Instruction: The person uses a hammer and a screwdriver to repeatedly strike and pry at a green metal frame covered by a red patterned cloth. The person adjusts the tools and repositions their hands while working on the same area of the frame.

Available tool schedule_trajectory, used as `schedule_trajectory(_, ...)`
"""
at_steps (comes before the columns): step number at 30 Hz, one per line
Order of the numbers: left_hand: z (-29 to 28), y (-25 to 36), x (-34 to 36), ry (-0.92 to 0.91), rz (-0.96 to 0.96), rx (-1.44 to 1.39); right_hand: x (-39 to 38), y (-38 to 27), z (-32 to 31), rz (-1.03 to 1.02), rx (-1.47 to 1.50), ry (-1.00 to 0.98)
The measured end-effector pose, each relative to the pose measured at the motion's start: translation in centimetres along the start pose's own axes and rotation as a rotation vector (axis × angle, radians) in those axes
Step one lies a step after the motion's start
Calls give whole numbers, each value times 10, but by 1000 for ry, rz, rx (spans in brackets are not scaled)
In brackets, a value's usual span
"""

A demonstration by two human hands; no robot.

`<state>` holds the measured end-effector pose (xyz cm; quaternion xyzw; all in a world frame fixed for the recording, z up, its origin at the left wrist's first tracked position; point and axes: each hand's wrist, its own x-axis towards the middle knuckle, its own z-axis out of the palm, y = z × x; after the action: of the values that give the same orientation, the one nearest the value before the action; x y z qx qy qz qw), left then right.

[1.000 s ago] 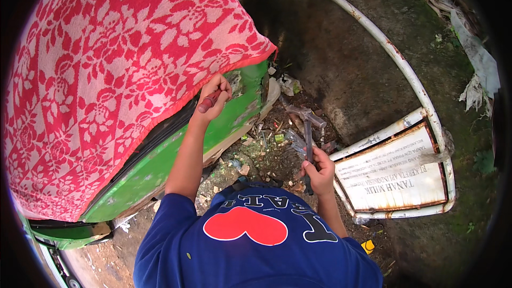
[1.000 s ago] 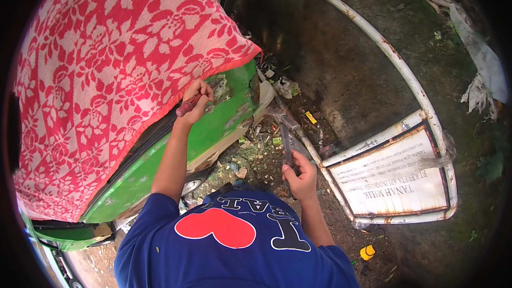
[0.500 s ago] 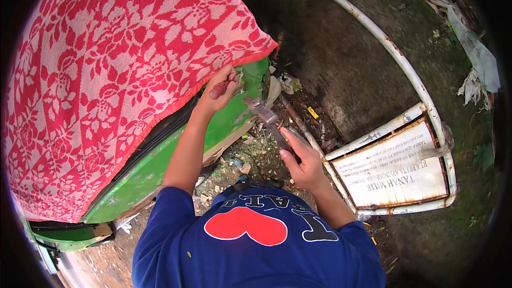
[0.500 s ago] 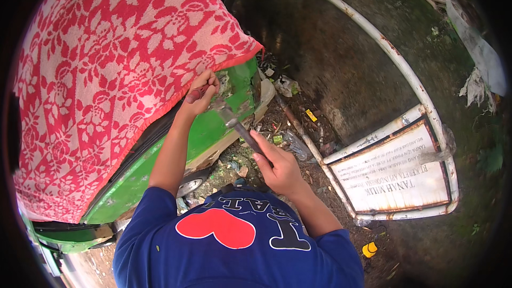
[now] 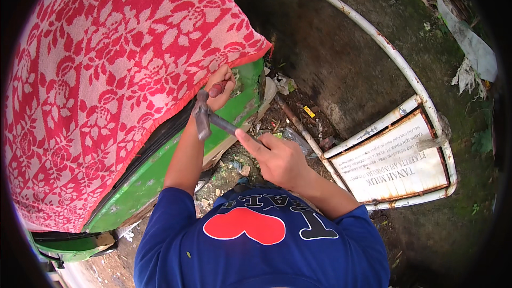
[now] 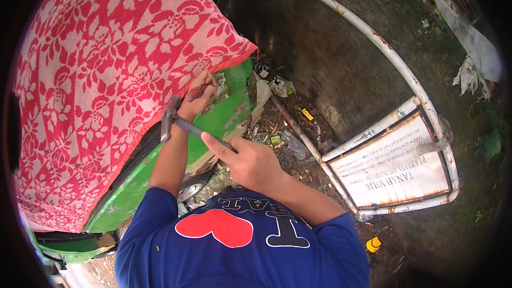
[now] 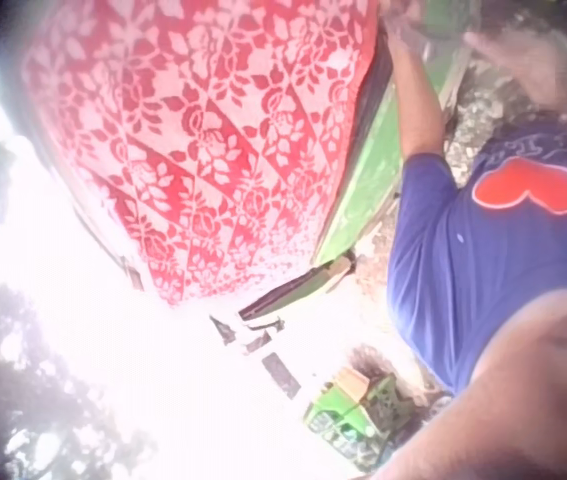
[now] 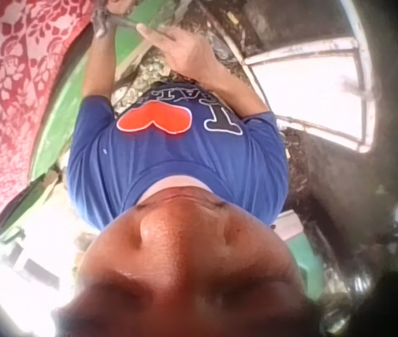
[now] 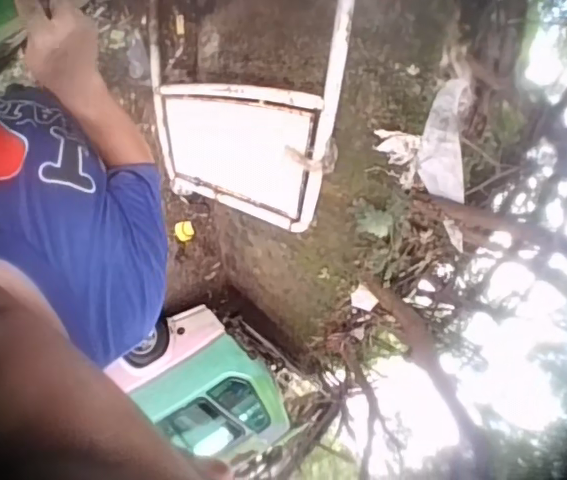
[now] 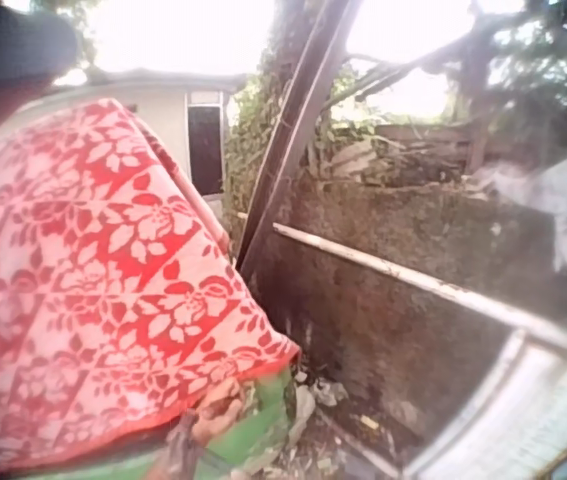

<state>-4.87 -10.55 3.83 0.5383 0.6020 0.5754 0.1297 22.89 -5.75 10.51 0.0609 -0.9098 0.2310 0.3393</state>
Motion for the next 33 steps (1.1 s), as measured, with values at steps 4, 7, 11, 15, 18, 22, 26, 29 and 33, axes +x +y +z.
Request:
schedule_trajectory(4, 3, -9, -5, 14, -60, 41, -6, 4, 8, 88, 52, -33)
schedule_trajectory(7, -1, -16, -5, 27, -36, -22, -3, 3, 5, 61, -3, -75)
schedule_trajectory(11, 2, -14, -7, 47, -81, -98, -6, 11, 7, 178, 88, -116)
schedule_trajectory(15, -1, -19, -19, 42, -47, -29, -21, 9, 6, 189, 203, 23)
schedule_trajectory(18, -5, -21, -21, 55, 57, -61, -27, 12, 8, 265, 260, 54)
schedule_trajectory(22, -7, -21, -20, 44, 111, -60, -31, 13, 7, 299, 277, 69)
schedule_trajectory(26, -5, -23, -19, 51, 83, -69, -41, 17, 8, 328, 303, 84)
schedule_trajectory(29, -2, -22, -18, 61, 110, -87, -43, 19, 8, 355, 305, 101)
schedule_trajectory(33, -3, -18, -17, 48, 131, 14, -44, 20, 6, 420, 321, 50)
